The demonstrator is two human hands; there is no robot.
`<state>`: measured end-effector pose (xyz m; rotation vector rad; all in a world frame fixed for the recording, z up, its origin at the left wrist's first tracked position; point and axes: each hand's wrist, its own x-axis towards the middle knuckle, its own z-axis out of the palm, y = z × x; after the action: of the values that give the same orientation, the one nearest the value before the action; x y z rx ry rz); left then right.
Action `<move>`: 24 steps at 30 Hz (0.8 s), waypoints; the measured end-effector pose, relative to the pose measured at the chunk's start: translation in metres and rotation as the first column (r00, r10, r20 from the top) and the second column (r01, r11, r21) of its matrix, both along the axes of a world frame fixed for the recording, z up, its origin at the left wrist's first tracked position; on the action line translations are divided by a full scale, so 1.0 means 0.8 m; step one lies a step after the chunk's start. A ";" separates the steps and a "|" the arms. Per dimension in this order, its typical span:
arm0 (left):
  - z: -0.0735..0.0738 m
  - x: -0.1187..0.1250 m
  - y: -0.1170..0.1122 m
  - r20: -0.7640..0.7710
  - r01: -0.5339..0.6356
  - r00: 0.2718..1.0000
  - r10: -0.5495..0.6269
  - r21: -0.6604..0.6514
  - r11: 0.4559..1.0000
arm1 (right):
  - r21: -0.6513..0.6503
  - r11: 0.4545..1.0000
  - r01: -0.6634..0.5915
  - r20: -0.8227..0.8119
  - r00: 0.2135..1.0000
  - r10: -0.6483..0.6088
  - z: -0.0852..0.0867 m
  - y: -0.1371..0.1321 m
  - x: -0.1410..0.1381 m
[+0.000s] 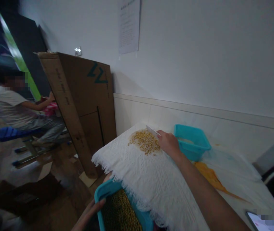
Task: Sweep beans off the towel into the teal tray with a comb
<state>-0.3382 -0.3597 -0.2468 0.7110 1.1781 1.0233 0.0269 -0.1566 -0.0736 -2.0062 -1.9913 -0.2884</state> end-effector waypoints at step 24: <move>0.029 0.003 -0.007 0.206 0.183 0.930 -0.305 0.460 0.869 | 0.296 0.955 0.020 -0.294 0.953 0.071 -0.071 0.044 0.066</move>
<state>-0.3360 -0.3655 -0.2237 1.0077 0.5981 1.1350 0.0797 -0.1213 -0.1301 -1.7182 -1.6730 -0.2407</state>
